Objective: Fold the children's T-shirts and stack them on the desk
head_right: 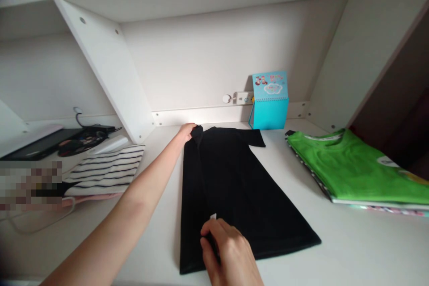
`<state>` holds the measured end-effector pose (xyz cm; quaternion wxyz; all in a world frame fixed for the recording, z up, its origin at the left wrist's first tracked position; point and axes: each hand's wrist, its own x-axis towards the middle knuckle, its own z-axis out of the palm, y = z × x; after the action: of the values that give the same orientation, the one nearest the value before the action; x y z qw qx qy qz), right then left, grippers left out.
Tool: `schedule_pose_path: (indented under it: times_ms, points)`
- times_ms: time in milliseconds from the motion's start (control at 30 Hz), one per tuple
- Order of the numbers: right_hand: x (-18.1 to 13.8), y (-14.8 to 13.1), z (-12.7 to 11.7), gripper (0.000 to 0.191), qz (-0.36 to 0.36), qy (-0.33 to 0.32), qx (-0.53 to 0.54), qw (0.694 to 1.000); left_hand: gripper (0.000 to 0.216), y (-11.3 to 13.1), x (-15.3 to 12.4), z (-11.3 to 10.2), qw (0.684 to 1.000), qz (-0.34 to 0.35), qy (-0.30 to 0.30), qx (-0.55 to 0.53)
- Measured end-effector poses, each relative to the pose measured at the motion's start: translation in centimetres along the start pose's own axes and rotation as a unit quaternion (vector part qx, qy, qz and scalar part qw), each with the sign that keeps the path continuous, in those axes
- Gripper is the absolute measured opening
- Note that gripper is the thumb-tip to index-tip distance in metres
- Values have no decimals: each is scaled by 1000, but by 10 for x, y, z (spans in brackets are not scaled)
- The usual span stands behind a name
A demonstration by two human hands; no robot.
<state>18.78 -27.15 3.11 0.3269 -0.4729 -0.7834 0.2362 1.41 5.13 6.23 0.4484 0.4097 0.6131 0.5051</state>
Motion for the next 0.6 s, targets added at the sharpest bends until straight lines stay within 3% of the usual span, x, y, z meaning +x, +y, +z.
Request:
schedule_pose_path:
  times_ms: [133,233,433,600]
  points:
    - [-2,5,-1,17,-15,-4,-21,1000,28,-13,-8,20,997,44,19,54]
    - [-4,13,-4,16,-55,-10,-63,996,32,-24,-24,19,987,106,9,119]
    - [6,37,-14,35,-148,39,-206,967,35,-50,-65,-16,931,248,-37,264]
    - [11,48,2,50,-202,-31,-274,940,42,-67,-78,-46,876,224,-94,417]
